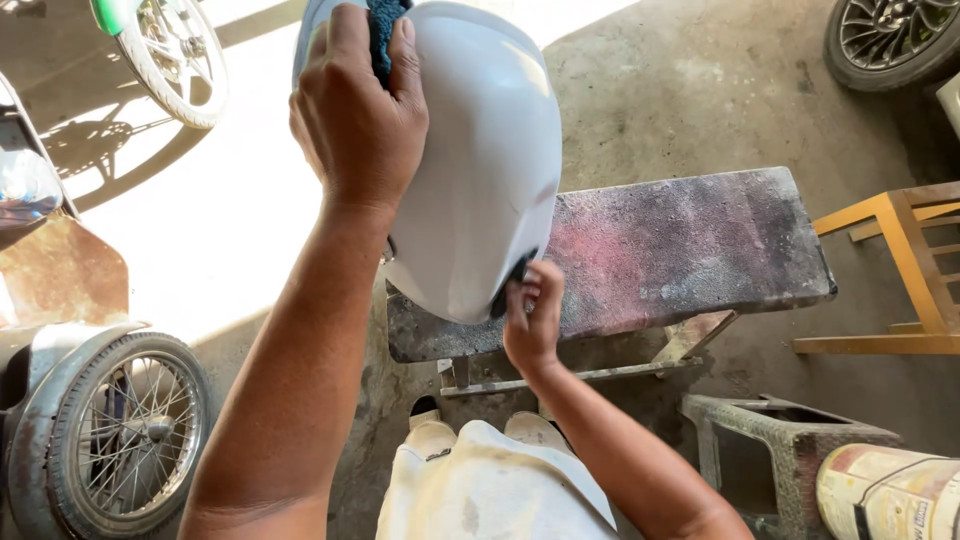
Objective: The person is sanding a motorcycle fuel tank using a sanding block and a wet cloth.
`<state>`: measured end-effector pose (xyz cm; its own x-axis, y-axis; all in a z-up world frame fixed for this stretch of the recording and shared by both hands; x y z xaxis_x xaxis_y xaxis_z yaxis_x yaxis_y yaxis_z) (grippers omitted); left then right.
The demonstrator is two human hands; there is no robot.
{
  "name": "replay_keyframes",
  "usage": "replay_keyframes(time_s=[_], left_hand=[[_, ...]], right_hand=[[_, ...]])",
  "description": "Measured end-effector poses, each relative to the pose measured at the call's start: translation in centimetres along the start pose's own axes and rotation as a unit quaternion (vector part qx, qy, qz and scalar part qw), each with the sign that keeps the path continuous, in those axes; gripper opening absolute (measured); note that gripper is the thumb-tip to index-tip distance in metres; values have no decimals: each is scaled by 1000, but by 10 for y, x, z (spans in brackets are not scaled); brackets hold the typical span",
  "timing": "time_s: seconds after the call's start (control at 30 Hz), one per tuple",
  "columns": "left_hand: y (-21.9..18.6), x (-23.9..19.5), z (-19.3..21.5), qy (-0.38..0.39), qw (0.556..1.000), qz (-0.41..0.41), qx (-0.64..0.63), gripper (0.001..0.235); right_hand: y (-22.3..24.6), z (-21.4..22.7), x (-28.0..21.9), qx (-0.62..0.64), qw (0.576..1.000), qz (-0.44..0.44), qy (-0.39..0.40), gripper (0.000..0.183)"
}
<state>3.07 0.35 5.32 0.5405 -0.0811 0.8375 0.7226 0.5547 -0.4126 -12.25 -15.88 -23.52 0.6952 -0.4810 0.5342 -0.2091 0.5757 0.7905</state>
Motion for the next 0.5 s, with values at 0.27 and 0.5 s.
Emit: replay_keyframes(time_s=[0.27,0.5], left_hand=[[-19,-1,10,9,999,-15,-37,26],[-8,-16,27,-14,988,-43,-145,21]], right_hand=[[180,38,212,-115,962,246,21,27],[212,-4,240,-25,946,235,222,35]])
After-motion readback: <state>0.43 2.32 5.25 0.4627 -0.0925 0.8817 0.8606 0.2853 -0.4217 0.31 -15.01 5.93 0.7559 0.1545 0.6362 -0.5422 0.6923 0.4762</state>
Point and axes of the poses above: each hand's wrist, its own x-axis towards the middle knuckle, its own z-axis out of the back of the hand, y = z × x, the point moved 8 cm from there along x, towards the middle knuckle, and after that the axes turned 11 degrees about -x, right-handed, at the moved point
